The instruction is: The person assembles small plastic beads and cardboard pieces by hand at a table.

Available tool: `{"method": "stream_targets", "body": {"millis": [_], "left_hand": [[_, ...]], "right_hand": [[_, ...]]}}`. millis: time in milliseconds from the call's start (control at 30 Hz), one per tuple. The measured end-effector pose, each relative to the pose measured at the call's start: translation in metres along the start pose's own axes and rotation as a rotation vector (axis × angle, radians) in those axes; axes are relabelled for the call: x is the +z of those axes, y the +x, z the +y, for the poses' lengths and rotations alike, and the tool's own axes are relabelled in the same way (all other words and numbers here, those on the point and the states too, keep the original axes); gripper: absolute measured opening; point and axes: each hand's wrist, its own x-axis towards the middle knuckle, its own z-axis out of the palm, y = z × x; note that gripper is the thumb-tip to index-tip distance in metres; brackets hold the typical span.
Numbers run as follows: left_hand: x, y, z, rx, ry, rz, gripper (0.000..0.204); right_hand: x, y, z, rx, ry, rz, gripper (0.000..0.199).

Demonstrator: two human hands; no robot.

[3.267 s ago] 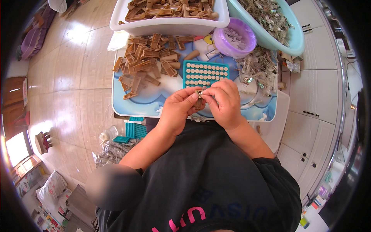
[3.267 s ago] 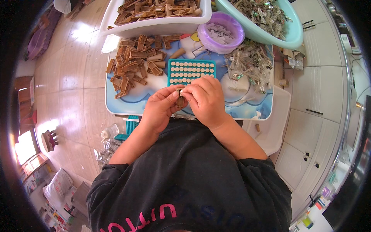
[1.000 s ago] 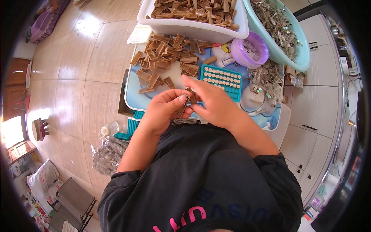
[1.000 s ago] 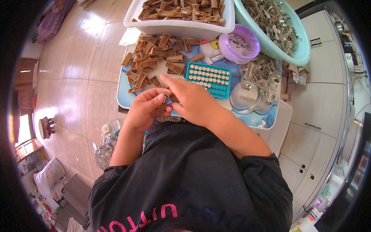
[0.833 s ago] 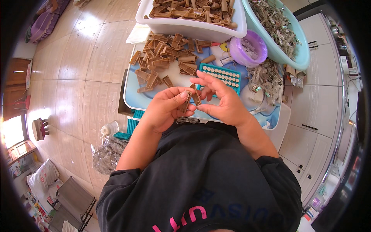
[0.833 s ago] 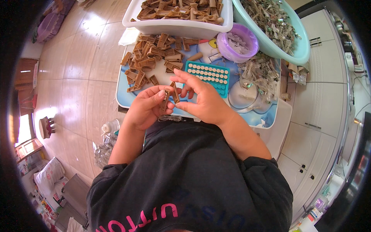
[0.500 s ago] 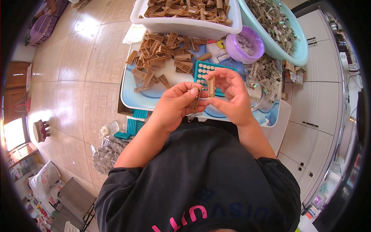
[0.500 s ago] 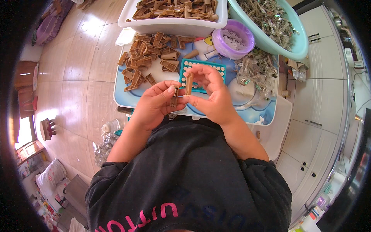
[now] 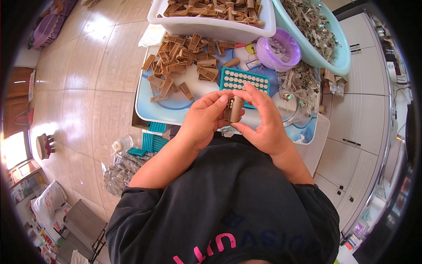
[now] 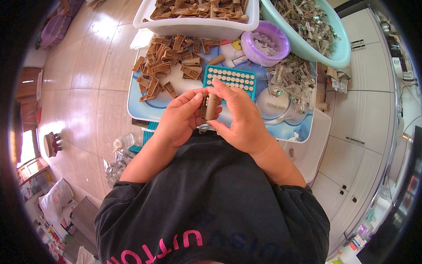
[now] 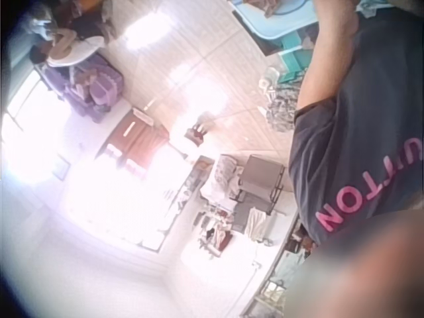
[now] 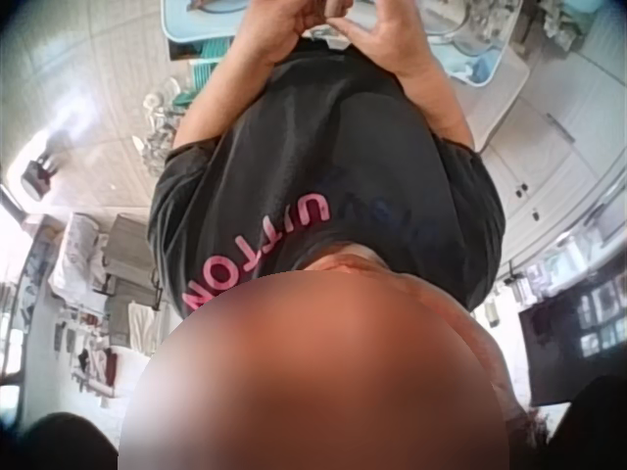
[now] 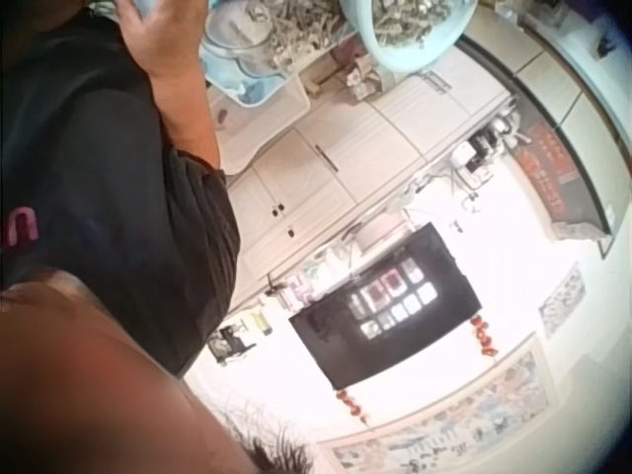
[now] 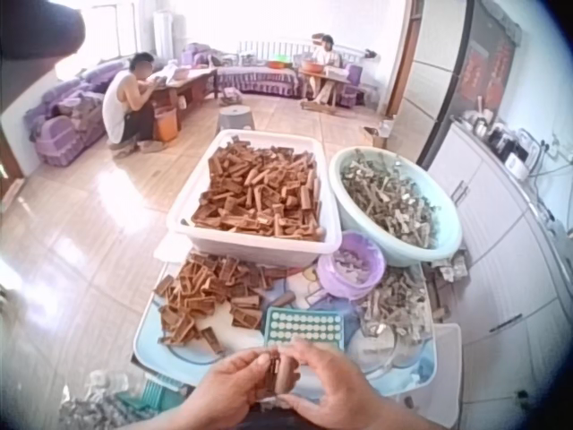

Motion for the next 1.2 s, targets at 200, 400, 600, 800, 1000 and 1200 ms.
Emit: {"method": "stream_targets", "body": {"millis": [200, 400, 600, 800, 1000, 1200], "left_hand": [[0.0, 0.001, -0.003, -0.009, -0.063, -0.015, 0.031], [0.0, 0.003, -0.004, -0.009, -0.079, -0.018, 0.031], [-0.001, 0.004, -0.005, -0.014, -0.086, 0.008, 0.031], [0.003, 0.001, -0.007, -0.004, -0.029, -0.024, 0.035], [0.003, -0.001, -0.012, 0.106, 0.187, -0.063, 0.052], [0.007, -0.002, -0.014, 0.269, 0.608, -0.04, 0.054]], "right_hand": [[-0.002, 0.002, -0.002, -0.019, -0.057, -0.008, 0.083], [0.0, 0.002, 0.0, -0.087, -0.063, 0.001, 0.085], [0.002, 0.005, -0.001, -0.108, -0.077, 0.002, 0.089], [0.003, 0.005, 0.0, -0.09, -0.134, -0.012, 0.092], [0.0, 0.0, 0.002, 0.168, 0.152, 0.055, 0.064], [-0.006, -0.006, 0.019, 0.144, 0.159, 0.016, 0.031]]}}
